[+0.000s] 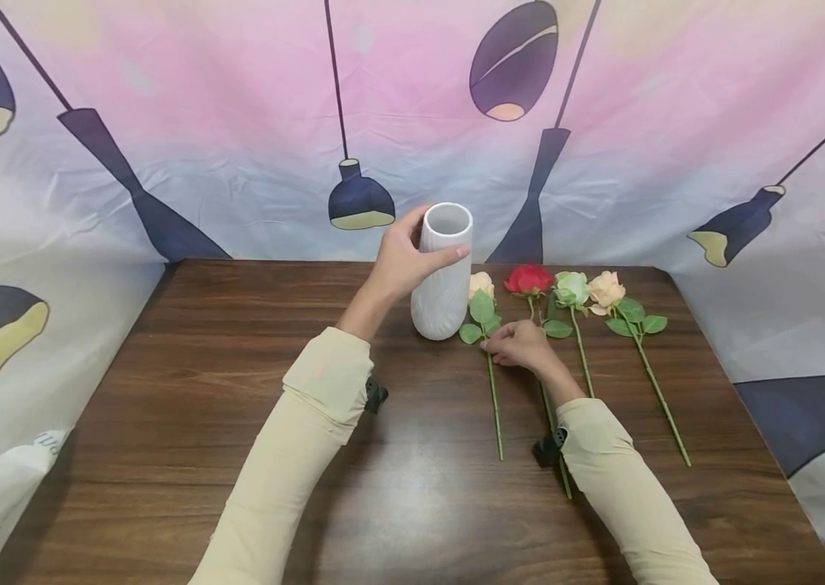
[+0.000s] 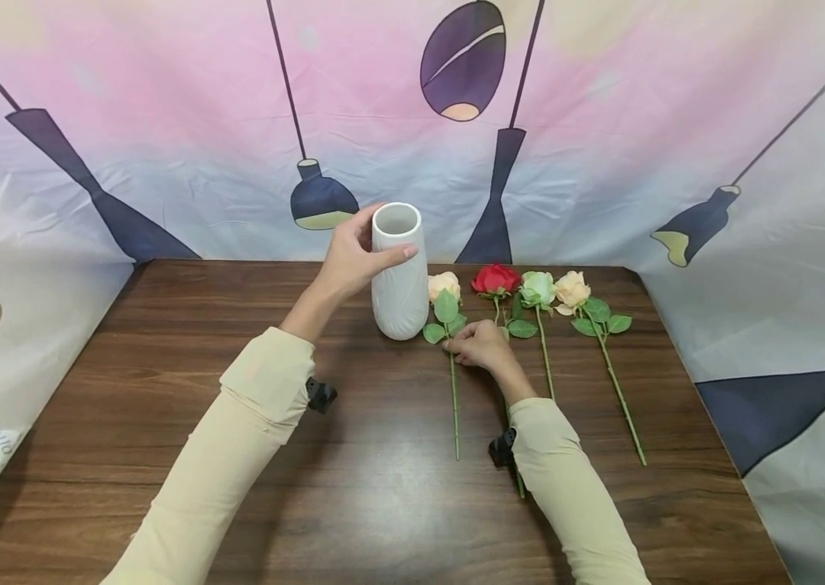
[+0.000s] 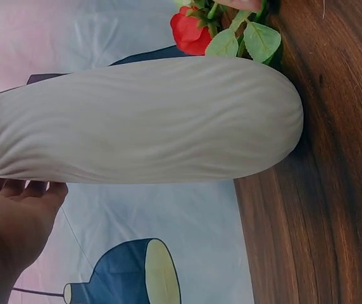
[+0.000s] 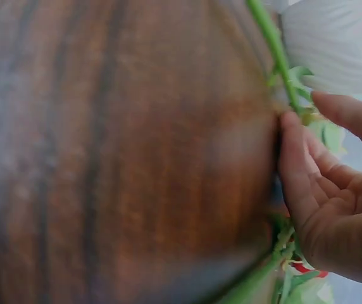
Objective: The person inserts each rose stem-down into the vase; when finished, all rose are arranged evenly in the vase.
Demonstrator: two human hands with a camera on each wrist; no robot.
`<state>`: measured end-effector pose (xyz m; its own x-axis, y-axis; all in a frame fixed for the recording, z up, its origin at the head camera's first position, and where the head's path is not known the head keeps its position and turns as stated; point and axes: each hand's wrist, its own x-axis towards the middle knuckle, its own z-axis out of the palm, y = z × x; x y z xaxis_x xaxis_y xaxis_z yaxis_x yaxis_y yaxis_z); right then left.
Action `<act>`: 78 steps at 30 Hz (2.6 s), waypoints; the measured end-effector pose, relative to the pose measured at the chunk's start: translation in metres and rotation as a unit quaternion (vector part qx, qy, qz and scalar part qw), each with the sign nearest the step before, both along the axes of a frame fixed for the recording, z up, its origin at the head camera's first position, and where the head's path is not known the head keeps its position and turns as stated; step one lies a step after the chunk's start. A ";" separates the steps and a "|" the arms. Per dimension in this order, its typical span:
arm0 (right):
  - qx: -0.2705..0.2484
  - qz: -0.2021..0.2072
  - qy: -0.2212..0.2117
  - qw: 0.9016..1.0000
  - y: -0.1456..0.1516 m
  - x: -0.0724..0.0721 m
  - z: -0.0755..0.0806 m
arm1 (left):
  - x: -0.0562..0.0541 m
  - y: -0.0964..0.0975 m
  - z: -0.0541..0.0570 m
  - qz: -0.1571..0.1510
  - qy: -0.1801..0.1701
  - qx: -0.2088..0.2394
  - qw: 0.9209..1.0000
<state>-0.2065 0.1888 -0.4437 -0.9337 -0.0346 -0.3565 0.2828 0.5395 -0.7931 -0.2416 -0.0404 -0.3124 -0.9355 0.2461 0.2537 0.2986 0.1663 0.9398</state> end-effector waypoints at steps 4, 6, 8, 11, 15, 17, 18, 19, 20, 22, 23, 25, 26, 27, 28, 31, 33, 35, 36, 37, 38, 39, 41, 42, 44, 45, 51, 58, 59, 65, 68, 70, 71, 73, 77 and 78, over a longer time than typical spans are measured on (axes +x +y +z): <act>0.032 -0.006 0.006 0.999 -0.004 -0.001 -0.001 | -0.001 0.001 -0.001 0.010 0.000 0.000 1.000; 0.041 -0.007 0.009 0.999 -0.004 -0.002 -0.003 | -0.002 0.001 -0.002 0.015 0.002 0.004 1.000; 0.044 -0.009 0.012 0.999 -0.004 -0.003 -0.005 | -0.002 0.000 -0.002 0.021 0.005 0.008 1.000; 0.037 -0.011 0.009 0.999 -0.005 -0.003 -0.006 | -0.003 -0.002 -0.004 0.021 0.011 0.024 0.999; 0.014 -0.012 0.000 1.000 -0.006 -0.002 -0.007 | -0.003 -0.003 -0.006 0.018 0.015 0.035 0.999; 0.001 -0.011 -0.003 1.000 -0.006 -0.002 -0.008 | -0.003 -0.004 -0.007 0.019 0.016 0.029 0.999; -0.005 -0.011 -0.005 1.000 -0.005 -0.002 -0.009 | -0.003 -0.004 -0.007 0.019 0.016 0.025 0.999; -0.010 -0.009 -0.006 1.000 -0.004 -0.003 -0.010 | -0.003 -0.004 -0.007 0.020 0.017 0.021 0.999; -0.015 -0.005 -0.007 1.000 -0.003 -0.003 -0.010 | -0.003 -0.004 -0.007 0.021 0.017 0.016 0.999; -0.026 0.004 -0.007 1.000 -0.002 -0.003 -0.011 | -0.003 -0.004 -0.006 0.023 0.020 0.010 0.999; -0.035 0.007 -0.007 0.999 -0.001 -0.003 -0.011 | -0.003 -0.004 -0.006 0.023 0.021 0.007 0.999; -0.057 0.014 -0.005 0.998 0.001 -0.003 -0.010 | -0.004 -0.003 -0.005 0.022 0.026 0.004 0.999; -0.071 0.014 -0.004 0.997 0.002 -0.003 -0.010 | -0.004 -0.002 -0.005 0.021 0.029 0.004 0.999; -0.089 0.015 -0.002 0.996 0.003 -0.003 -0.010 | -0.004 -0.002 -0.004 0.019 0.031 0.004 0.999; -0.108 0.012 -0.002 0.994 0.004 -0.004 -0.009 | -0.004 -0.002 -0.004 0.017 0.033 0.005 0.999; -0.161 0.008 0.001 0.987 0.006 -0.006 -0.007 | -0.004 -0.001 -0.003 0.012 0.039 0.013 0.999; -0.191 0.003 0.003 0.982 0.007 -0.007 -0.003 | -0.004 0.000 -0.003 0.011 0.041 0.015 0.999; -0.209 -0.002 0.011 0.978 0.007 -0.009 0.003 | -0.004 0.000 -0.003 0.011 0.043 0.016 0.999; -0.216 -0.004 0.016 0.976 0.007 -0.009 0.006 | -0.004 0.001 -0.003 0.010 0.044 0.016 0.999; -0.220 -0.008 0.021 0.975 0.007 -0.010 0.010 | -0.004 0.001 -0.003 0.010 0.045 0.016 0.999; -0.225 -0.015 0.026 0.974 0.007 -0.011 0.013 | -0.004 0.001 -0.003 0.009 0.045 0.016 0.999; -0.228 -0.021 0.033 0.973 0.006 -0.011 0.017 | -0.004 0.002 -0.003 0.009 0.045 0.016 0.999; -0.239 -0.031 0.043 0.970 0.006 -0.013 0.023 | -0.004 0.002 -0.003 0.008 0.045 0.019 0.999; -0.243 -0.037 0.047 0.968 0.005 -0.014 0.026 | -0.004 0.002 -0.003 0.008 0.045 0.020 0.999; -0.253 -0.048 0.054 0.965 0.005 -0.014 0.032 | -0.005 0.003 -0.004 0.009 0.043 0.021 0.999; -0.257 -0.051 0.058 0.963 0.005 -0.015 0.034 | -0.005 0.003 -0.004 0.009 0.043 0.022 0.999; -0.287 -0.066 0.075 0.953 0.007 -0.015 0.047 | -0.004 0.002 -0.004 0.011 0.039 0.020 0.999; -0.358 -0.084 0.097 0.925 0.009 -0.015 0.059 | -0.005 0.001 -0.005 0.011 0.045 0.018 0.999; -0.362 -0.086 0.101 0.923 0.008 -0.014 0.060 | -0.005 0.001 -0.005 0.011 0.045 0.018 0.999; -0.377 -0.085 0.122 0.914 0.005 -0.013 0.067 | -0.005 0.002 -0.005 0.017 0.046 0.012 0.999; -0.385 -0.087 0.129 0.910 0.004 -0.014 0.070 | -0.005 0.002 -0.005 0.018 0.051 0.010 0.999; -0.399 -0.093 0.134 0.902 0.003 -0.016 0.074 | -0.005 0.002 -0.005 0.018 0.054 0.010 0.998; -0.407 -0.094 0.136 0.898 0.002 -0.017 0.075 | -0.005 0.002 -0.005 0.018 0.055 0.009 0.998; -0.422 -0.095 0.143 0.890 0.002 -0.019 0.079 | -0.005 0.002 -0.005 0.018 0.057 0.007 0.998; -0.454 -0.093 0.165 0.871 0.001 -0.021 0.085 | -0.004 0.001 -0.005 0.022 0.055 0.000 0.998; -0.459 -0.093 0.170 0.867 0.000 -0.021 0.086 | -0.004 0.001 -0.005 0.022 0.054 0.000 0.998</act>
